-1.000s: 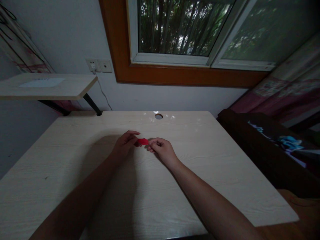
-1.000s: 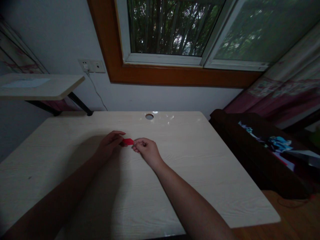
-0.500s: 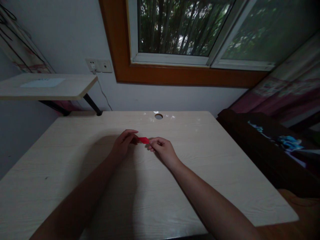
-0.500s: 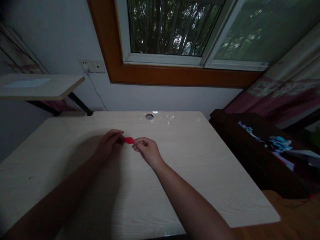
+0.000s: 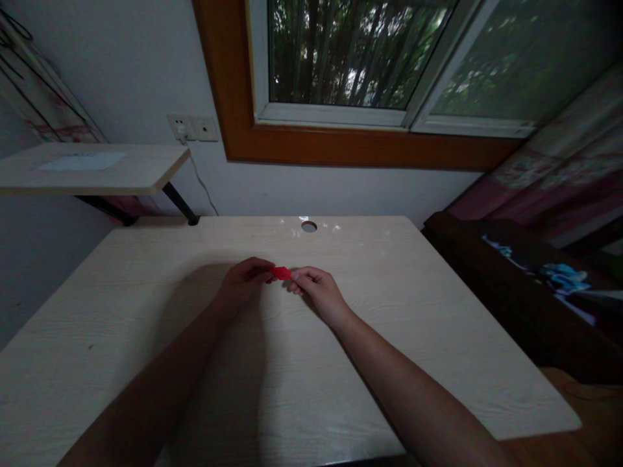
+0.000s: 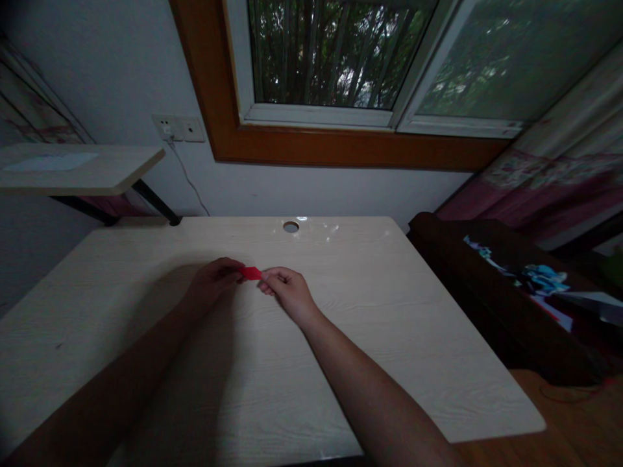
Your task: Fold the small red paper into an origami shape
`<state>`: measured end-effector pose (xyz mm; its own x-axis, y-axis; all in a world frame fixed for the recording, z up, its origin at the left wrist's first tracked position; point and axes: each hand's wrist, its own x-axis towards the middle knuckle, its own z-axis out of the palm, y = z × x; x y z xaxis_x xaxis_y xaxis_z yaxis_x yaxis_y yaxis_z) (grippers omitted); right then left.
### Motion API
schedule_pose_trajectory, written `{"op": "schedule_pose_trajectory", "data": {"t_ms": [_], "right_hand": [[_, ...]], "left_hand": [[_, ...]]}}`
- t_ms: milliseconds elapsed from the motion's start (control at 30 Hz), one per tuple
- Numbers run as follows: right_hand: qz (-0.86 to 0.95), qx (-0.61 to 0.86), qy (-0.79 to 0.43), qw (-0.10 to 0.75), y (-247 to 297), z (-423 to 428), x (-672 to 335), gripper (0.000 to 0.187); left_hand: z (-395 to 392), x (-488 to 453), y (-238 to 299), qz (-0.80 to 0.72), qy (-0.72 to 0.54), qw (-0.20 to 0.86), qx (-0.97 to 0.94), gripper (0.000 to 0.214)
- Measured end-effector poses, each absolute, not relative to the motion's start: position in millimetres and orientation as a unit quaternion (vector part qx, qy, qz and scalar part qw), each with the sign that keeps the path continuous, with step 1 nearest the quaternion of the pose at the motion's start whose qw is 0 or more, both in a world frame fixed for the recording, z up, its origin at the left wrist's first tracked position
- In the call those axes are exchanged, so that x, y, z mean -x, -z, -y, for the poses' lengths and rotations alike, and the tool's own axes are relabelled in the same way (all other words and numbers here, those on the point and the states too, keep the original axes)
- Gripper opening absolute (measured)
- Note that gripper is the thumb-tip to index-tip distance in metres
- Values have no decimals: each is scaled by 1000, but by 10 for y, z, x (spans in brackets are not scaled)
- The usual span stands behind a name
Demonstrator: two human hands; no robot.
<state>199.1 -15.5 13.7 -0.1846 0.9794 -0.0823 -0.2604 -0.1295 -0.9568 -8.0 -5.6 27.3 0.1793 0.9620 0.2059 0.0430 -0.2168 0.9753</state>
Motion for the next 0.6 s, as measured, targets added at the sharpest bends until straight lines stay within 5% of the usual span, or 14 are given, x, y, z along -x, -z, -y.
{"op": "schedule_pose_trajectory", "data": {"t_ms": [600], "right_hand": [[449, 408, -617, 501, -130, 175, -1971, 26]], "left_hand": [[66, 76, -292, -439, -478, 475, -594, 16]]}}
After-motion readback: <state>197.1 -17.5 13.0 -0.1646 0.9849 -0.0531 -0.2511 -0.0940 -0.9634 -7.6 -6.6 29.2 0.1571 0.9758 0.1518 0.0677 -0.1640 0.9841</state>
